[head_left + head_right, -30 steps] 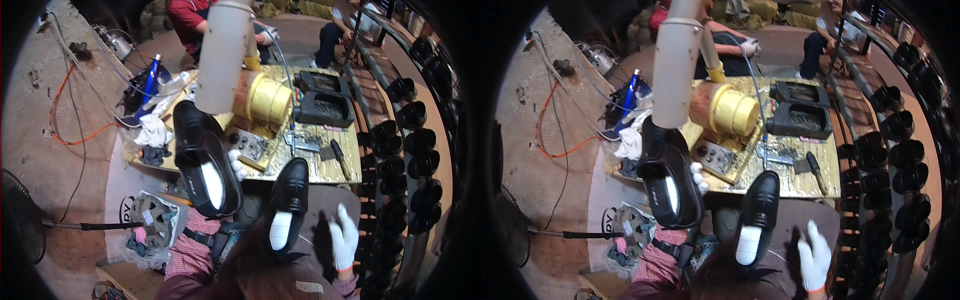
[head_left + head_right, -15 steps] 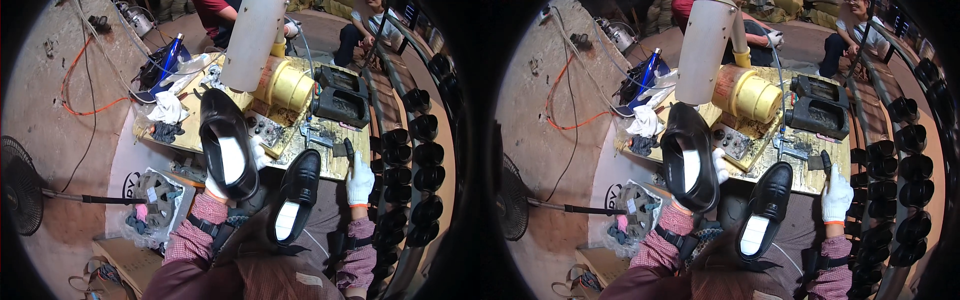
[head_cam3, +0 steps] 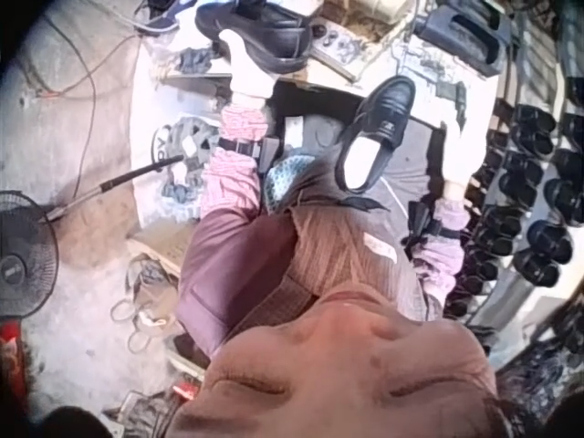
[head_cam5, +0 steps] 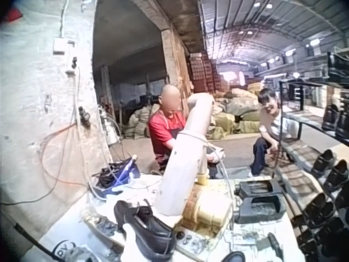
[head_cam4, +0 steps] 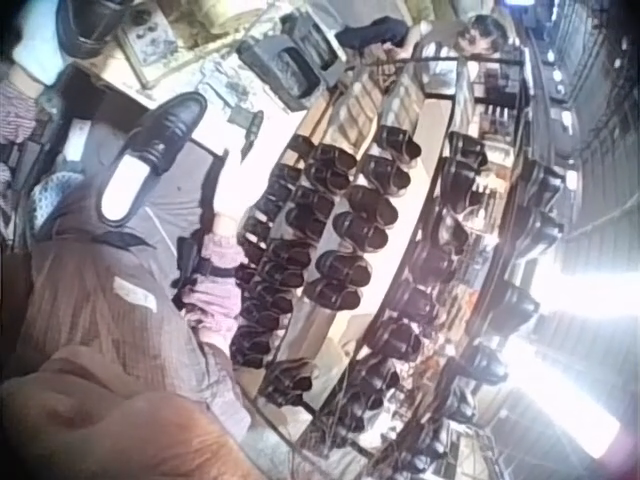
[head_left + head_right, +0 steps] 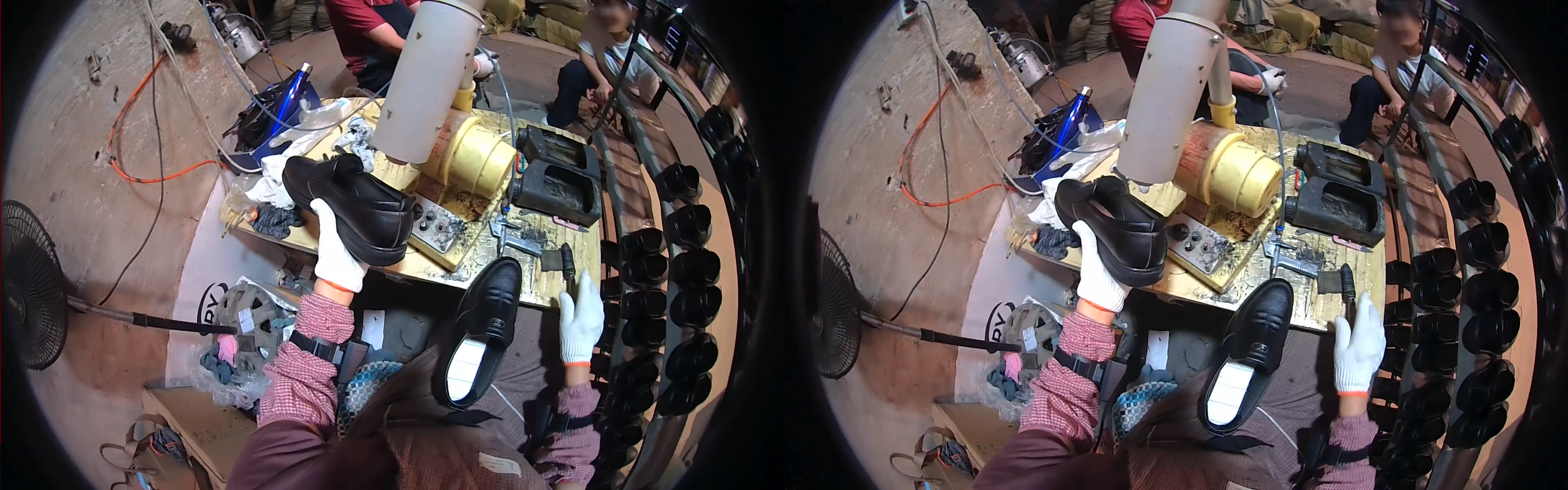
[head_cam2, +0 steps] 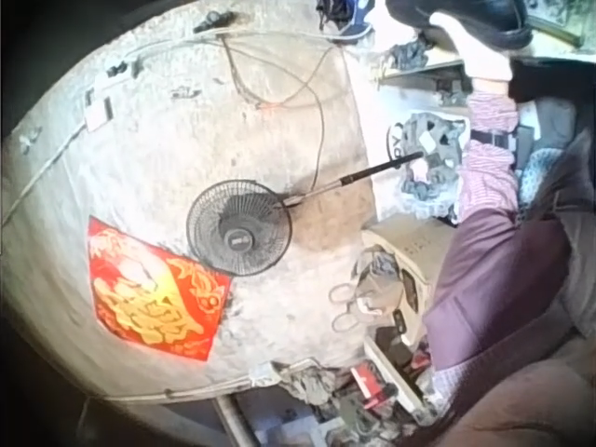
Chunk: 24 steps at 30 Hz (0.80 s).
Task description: Cleaning and polishing black leather loafers at a shoe manufacturing station.
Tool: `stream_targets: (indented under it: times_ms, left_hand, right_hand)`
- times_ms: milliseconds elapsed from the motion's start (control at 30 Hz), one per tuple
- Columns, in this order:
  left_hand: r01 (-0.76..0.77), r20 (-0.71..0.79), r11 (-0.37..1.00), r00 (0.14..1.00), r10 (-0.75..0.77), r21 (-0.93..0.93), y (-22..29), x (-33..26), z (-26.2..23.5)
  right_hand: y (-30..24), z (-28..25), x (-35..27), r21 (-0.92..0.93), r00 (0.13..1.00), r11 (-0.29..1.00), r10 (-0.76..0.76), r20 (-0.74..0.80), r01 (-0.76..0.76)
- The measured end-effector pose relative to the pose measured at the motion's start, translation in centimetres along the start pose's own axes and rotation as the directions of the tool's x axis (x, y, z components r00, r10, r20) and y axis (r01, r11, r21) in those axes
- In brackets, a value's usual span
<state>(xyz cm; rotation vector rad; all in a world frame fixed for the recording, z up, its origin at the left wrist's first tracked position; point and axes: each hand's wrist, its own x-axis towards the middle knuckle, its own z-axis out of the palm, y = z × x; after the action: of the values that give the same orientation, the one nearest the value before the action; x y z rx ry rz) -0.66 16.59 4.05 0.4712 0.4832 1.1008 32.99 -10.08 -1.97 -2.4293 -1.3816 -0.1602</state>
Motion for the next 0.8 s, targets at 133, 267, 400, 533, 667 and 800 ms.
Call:
stream_targets:
  times_ms: [133, 267, 400, 533, 667, 800]
  left_hand:
    - [0.068, -0.050, 0.996, 0.996, -0.071, -0.066, -0.8, -2.7, -1.8]
    - [0.194, 0.147, 0.954, 0.962, -0.230, 0.227, -2.3, -9.1, -5.6]
    - [0.484, 0.255, 0.874, 0.840, -0.478, 0.045, -3.4, -11.9, -3.9]
    - [0.605, 0.227, 0.794, 0.783, -0.579, -0.062, -4.4, -14.0, -2.6]
    - [0.663, 0.197, 0.749, 0.735, -0.649, -0.005, -5.6, -14.4, -5.5]
    - [0.799, 0.426, 0.585, 0.582, -0.693, -0.140, -6.2, -13.7, -2.9]
  right_hand:
    - [-7.3, -3.9, -4.7, 0.642, 0.966, 0.735, 0.257, 0.038, -0.221]
    - [-10.8, -4.9, -8.7, 0.645, 0.943, 0.728, 0.004, 0.334, -0.232]
    - [-8.6, -1.9, -9.0, 0.756, 0.923, 0.585, -0.031, 0.383, -0.294]
    - [-8.7, -2.3, -9.5, 0.843, 0.894, 0.323, 0.020, 0.448, -0.430]
    - [-6.9, -3.7, -10.7, 0.851, 0.897, 0.291, 0.212, 0.388, -0.437]
    - [-6.0, -6.1, -11.1, 0.603, 0.977, 0.769, 0.156, 0.146, -0.213]
